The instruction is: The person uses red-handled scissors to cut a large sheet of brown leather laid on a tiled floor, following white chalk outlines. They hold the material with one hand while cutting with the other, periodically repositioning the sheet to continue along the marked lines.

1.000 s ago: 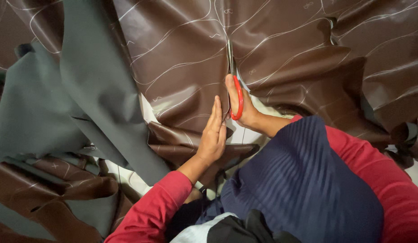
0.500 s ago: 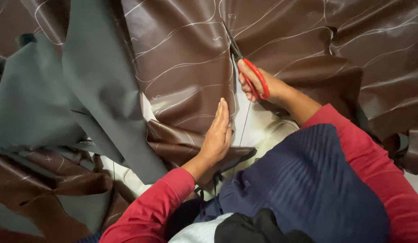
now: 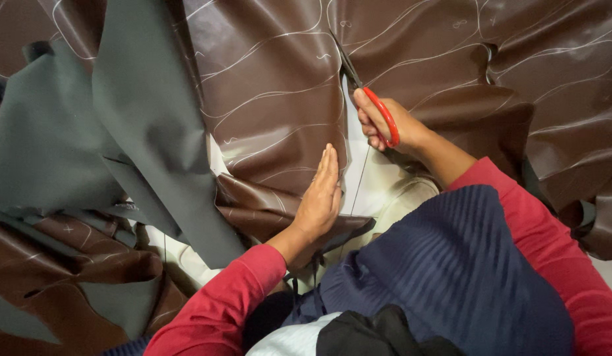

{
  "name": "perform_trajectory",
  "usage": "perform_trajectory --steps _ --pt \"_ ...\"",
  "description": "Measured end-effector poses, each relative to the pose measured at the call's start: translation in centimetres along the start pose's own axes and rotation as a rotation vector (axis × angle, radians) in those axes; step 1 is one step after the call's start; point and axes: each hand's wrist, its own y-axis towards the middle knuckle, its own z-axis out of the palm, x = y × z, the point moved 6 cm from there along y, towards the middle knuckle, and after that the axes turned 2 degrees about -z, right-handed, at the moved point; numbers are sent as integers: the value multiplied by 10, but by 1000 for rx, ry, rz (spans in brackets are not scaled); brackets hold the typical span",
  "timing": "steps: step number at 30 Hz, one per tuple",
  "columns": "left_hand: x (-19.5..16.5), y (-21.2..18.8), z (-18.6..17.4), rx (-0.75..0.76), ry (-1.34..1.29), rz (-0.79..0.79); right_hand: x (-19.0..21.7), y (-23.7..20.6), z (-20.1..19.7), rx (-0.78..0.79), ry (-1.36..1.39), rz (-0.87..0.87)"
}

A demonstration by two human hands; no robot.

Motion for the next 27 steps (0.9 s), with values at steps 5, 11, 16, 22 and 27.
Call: perform_trajectory --steps 5,11,16,22,27 --pt "-3 -2 -2 -6 19 24 5 -3 -3 -34 -76 -34" --pt "-4 -4 0 -10 13 45 7 -6 0 -33 -74 -8" --pt "-4 -5 3 7 25 40 24 6 -2 0 -117 -40" --pt "-4 -5 5 13 34 48 34 21 1 35 -50 -44" --pt "-5 -7 8 15 44 43 31 13 13 -61 42 -36"
